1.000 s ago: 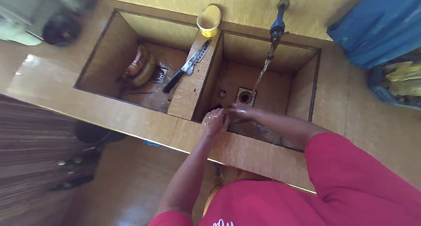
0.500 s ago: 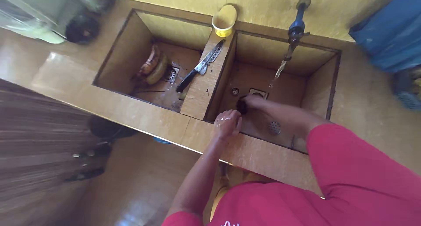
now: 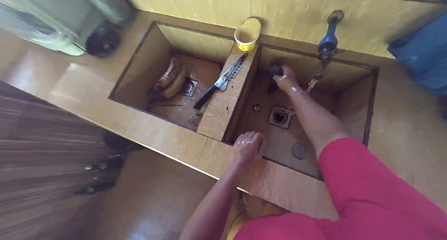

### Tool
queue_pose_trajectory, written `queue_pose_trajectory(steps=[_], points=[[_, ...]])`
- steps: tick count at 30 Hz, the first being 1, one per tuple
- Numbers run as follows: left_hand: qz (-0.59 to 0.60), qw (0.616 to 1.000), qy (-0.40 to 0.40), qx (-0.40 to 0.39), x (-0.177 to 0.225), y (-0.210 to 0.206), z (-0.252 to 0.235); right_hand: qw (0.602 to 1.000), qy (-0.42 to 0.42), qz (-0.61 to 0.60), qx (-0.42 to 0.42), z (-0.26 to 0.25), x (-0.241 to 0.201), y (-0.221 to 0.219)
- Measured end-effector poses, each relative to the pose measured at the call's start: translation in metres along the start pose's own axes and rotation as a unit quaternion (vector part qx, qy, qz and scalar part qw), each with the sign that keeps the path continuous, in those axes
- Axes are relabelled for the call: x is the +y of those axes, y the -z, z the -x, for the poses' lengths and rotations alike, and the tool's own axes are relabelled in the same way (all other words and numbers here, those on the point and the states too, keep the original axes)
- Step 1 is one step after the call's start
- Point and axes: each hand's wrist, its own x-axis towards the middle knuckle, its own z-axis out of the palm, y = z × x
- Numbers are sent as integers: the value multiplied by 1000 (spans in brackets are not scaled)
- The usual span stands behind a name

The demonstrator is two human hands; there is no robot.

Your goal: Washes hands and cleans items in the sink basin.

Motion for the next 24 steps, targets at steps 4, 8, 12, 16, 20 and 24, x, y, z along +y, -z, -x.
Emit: queue_pose_trajectory(steps=[4, 8, 12, 16, 20, 24], points=[[-2, 1000, -10, 12, 1, 4, 0, 991, 13, 118, -54, -37, 6, -60], [2, 999, -25, 27, -1, 2, -2, 980, 31, 184, -65, -36, 25, -110], [4, 1000, -22, 6, 1, 3, -3, 959, 94, 232, -135, -32, 48, -89], [6, 1000, -6, -10, 3, 7, -2, 934, 161, 200, -249, 3, 79, -38], [18, 999, -14, -28, 3, 10, -2, 898, -52, 246, -360, 128, -107, 76], [16, 999, -11, -35, 3, 9, -2, 968, -49, 147, -196, 185, -184, 98]])
